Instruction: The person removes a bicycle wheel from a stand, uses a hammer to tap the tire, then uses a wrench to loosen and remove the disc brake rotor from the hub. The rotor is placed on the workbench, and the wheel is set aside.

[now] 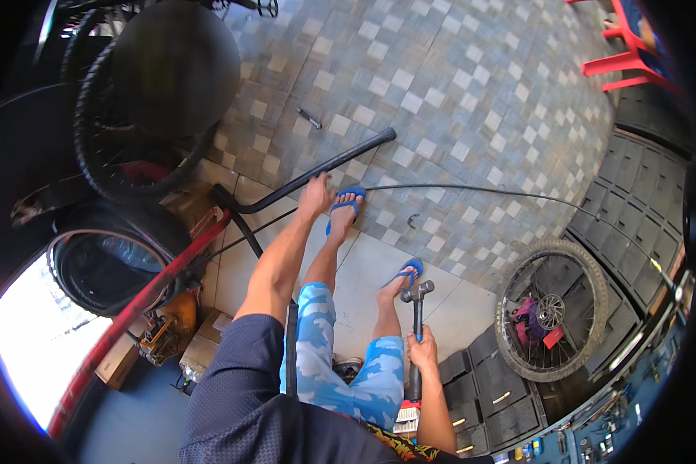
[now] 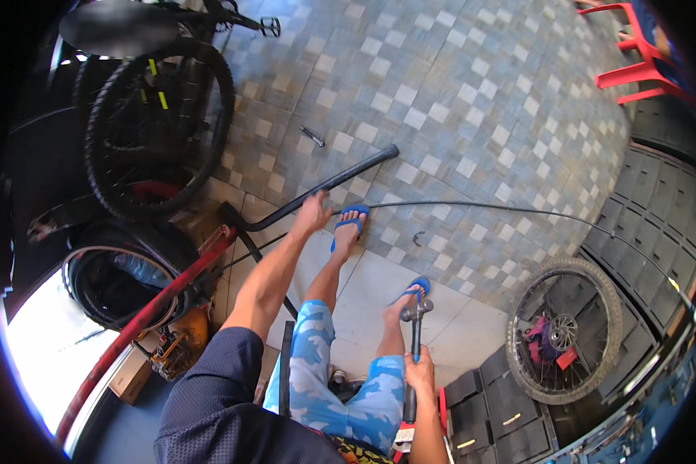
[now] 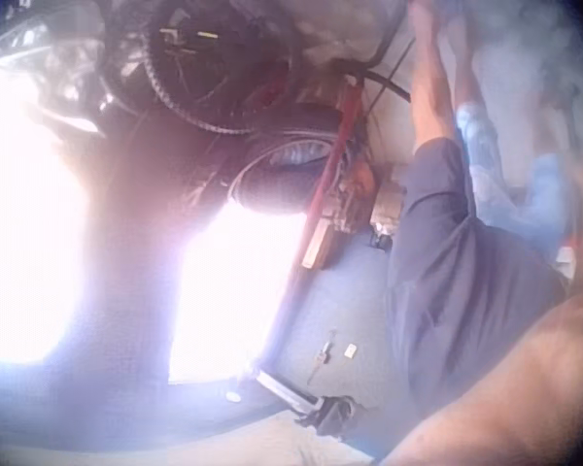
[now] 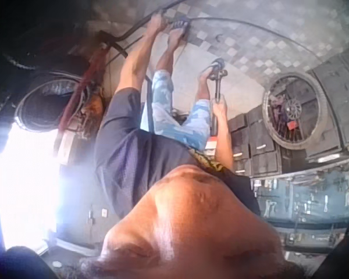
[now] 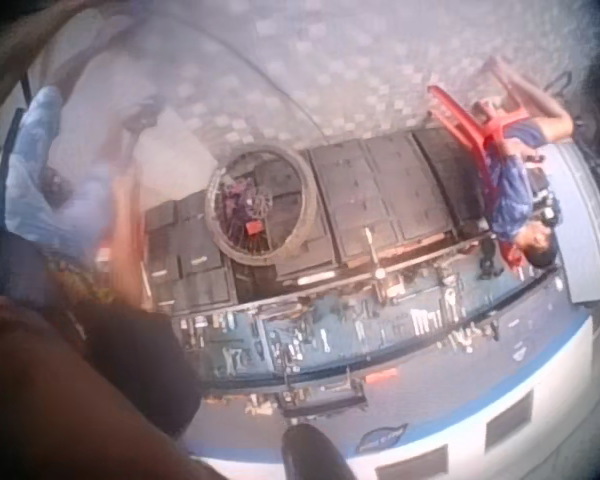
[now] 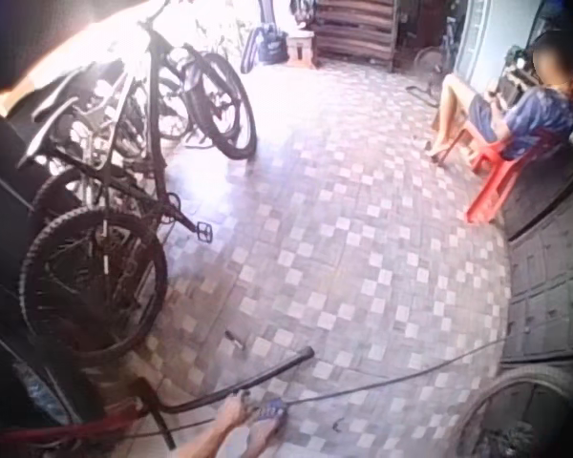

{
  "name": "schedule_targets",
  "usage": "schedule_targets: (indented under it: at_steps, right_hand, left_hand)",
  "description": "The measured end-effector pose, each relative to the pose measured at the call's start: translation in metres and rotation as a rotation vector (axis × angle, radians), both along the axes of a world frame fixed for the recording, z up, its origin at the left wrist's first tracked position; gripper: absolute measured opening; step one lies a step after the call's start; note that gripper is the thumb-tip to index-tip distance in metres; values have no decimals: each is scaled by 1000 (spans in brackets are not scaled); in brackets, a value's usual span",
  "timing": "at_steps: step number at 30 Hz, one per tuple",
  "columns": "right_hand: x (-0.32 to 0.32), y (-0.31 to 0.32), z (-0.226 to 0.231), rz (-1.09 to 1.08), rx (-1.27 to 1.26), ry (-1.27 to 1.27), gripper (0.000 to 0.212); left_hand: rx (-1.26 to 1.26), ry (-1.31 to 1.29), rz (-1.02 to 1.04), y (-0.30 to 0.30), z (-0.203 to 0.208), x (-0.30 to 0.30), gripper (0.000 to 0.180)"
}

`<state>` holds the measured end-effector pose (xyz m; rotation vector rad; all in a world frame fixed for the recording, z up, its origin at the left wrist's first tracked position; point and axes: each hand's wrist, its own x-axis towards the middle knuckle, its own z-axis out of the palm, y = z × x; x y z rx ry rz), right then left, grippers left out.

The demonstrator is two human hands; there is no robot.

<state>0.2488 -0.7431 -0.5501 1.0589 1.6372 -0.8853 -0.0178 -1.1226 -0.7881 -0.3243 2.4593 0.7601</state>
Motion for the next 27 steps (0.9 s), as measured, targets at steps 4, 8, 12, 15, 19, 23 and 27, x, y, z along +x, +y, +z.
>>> schedule_targets:
  at_steps: [4,8,12,15,19,23,27]
  right_hand:
    - [-61,-73,-5,-9,-73,-158,32]
    - [-87,-111,-29,130,-144,-171,29]
    - [-79,-125,-42,232,-162,-155,32]
    - [-68,-120,-42,54,-109,-340,25]
    - [-63,-103,-32,-152,-31,-368,30]
    - [-73,-89,-7,-234,61,-332,25]
    - [-86,-75,36,-258,32,-253,24]
  left_hand:
    - [-56,-174,190,-37,-84,-82,58]
    - [-4,-186,243,-60,-139,-129,62]
    - [30,-87,241,-61,-190,-142,60]
    - [36,-34,264,-59,-227,-150,53]
    - [95,-26,261,-55,-224,-144,42]
    - [558,-252,682,-34,-151,-147,35]
    - [1011,-338,837,4,-17,-142,31]
